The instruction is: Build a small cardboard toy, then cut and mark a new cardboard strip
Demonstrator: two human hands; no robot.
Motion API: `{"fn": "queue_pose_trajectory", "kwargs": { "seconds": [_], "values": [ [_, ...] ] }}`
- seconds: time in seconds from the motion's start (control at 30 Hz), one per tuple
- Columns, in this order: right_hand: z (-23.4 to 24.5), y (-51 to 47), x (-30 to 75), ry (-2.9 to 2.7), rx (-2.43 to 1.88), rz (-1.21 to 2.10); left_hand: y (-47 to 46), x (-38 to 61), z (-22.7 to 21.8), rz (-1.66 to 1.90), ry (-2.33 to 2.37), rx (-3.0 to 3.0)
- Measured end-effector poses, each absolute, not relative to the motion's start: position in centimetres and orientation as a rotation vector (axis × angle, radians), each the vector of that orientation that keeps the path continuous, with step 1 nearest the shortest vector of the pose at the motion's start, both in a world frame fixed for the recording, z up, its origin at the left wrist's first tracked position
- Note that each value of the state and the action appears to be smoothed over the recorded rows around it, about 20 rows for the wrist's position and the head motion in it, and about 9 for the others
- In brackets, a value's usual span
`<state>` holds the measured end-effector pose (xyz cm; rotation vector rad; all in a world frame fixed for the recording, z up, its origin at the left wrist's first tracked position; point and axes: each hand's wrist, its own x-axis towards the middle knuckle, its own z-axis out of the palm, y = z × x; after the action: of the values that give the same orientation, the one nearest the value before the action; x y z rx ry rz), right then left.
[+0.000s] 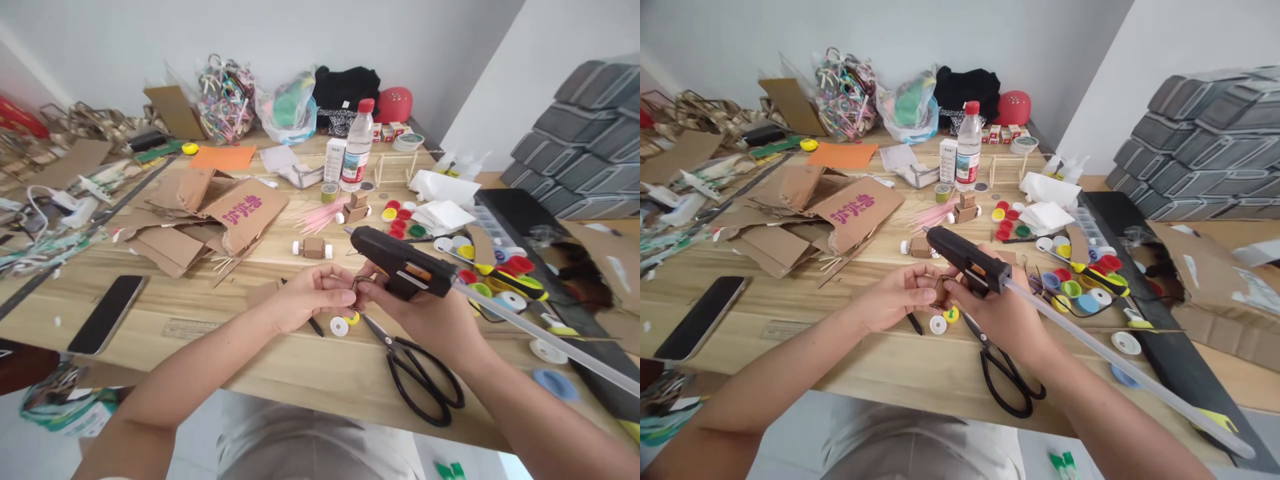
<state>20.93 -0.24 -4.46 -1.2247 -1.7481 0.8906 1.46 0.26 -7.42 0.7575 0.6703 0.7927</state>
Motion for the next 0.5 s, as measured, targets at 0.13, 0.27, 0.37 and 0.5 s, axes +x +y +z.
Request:
{"fn": "queue_pose_trajectory", "kwargs": {
  "seconds": [0.13, 0.27, 0.37, 0.5],
  "values": [
    [-5.1, 0.5, 20.3, -1.718, -1.223, 0.929, 0.6, 0.7, -8.5, 0.780, 0.620, 0.694],
    [-6.1, 0.5, 20.2, -1.750, -1.242, 0.904, 0.4, 0.4, -9.9, 0.765, 0.606, 0.606],
    [-6.8, 0.4, 20.4, -1.776, -1.263, 0.860, 0.2, 0.6, -10.9, 0.761, 0.609, 0.524],
    [-7.8, 0.2, 21.1, -1.789, -1.251, 0.890, -0.2, 1.1, -11.8, 0.762, 0.600, 0.436]
  ]
}}
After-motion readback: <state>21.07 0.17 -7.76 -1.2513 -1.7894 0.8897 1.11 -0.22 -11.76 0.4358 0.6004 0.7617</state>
